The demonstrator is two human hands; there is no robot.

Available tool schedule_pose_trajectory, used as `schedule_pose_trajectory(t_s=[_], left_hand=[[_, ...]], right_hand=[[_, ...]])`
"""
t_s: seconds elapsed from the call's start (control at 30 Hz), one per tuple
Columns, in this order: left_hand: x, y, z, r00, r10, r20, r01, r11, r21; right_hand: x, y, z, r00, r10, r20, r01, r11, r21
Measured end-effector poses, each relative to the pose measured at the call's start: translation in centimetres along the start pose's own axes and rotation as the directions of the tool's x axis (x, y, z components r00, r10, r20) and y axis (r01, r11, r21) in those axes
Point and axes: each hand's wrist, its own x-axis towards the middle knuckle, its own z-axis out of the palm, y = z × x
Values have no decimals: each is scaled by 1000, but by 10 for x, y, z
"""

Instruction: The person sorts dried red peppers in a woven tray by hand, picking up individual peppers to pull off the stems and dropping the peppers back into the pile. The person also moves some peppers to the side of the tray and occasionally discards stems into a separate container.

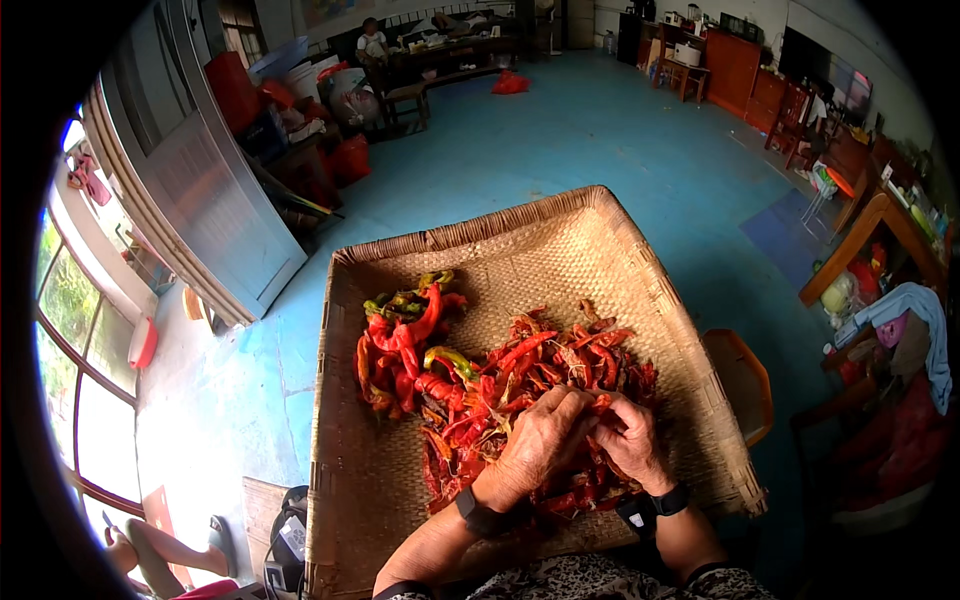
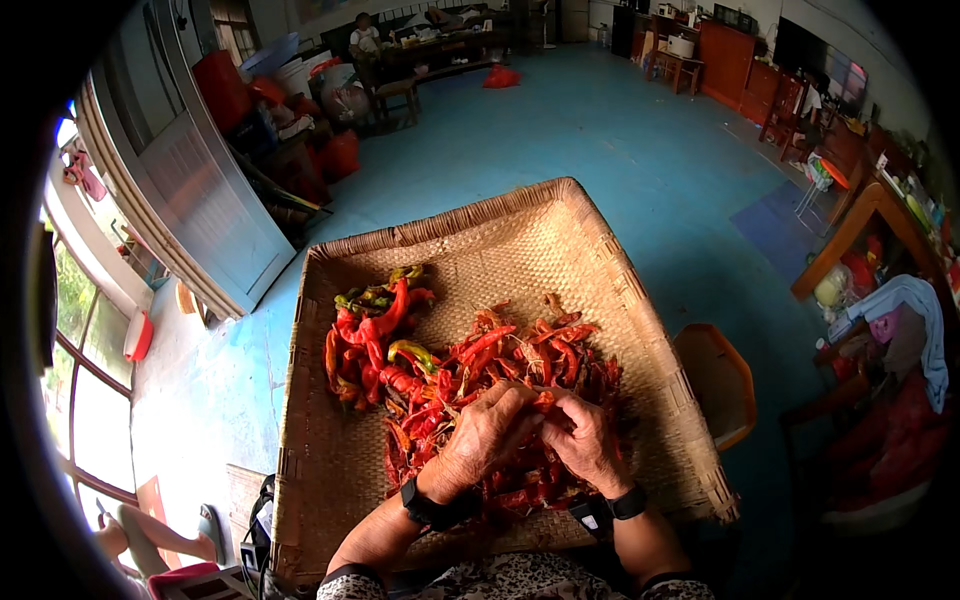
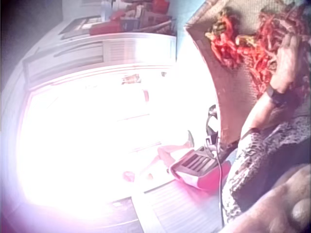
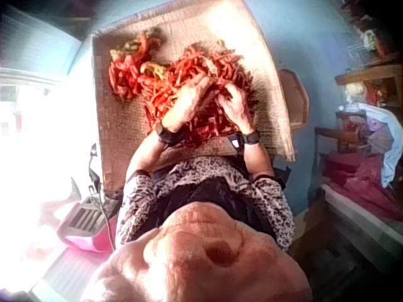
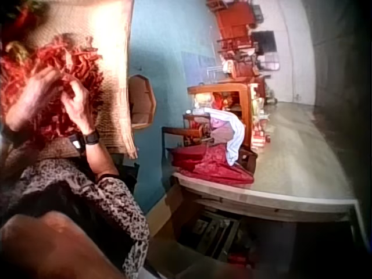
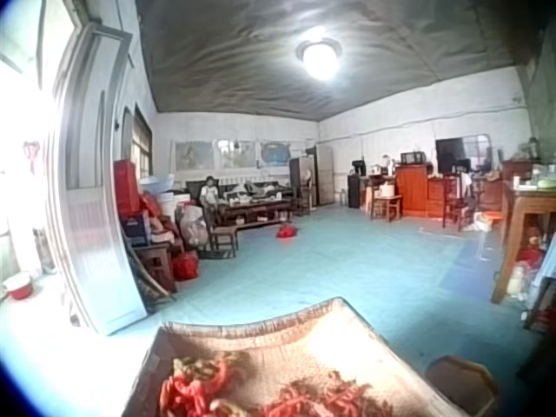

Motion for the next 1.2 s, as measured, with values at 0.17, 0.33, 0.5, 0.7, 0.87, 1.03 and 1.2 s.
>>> schedule_pose_trajectory(t_s=[0.17, 0.33, 0.5, 0.7, 0.87, 1.03, 1.2], left_hand=[[-2, 4, 1, 1000, -18, -4, 17, 995, -95], [-5, 0, 5, 998, -4, -69, -7, 987, -160], [-5, 1, 6, 990, -19, -142, -7, 983, -182], [-15, -12, 8, 969, -62, -240, 44, 996, -78], [-22, -21, 7, 955, -161, -249, 137, 984, -110], [-20, -18, 4, 949, -200, -244, 178, 978, -111], [-20, -13, 5, 943, -231, -239, 208, 971, -120]], right_hand=[[-2, 2, -1, 995, -38, -88, 38, 999, 2], [1, 5, -3, 990, -120, -79, 115, 992, -58], [-2, -4, -4, 997, -81, -1, 80, 988, -129], [2, -3, -2, 984, -131, -117, 103, 970, -222], [2, 2, -14, 960, -31, -279, -18, 985, -171], [1, 7, -15, 945, -37, -325, 5, 995, -99], [2, 2, -22, 952, -58, -301, 30, 995, -98]])
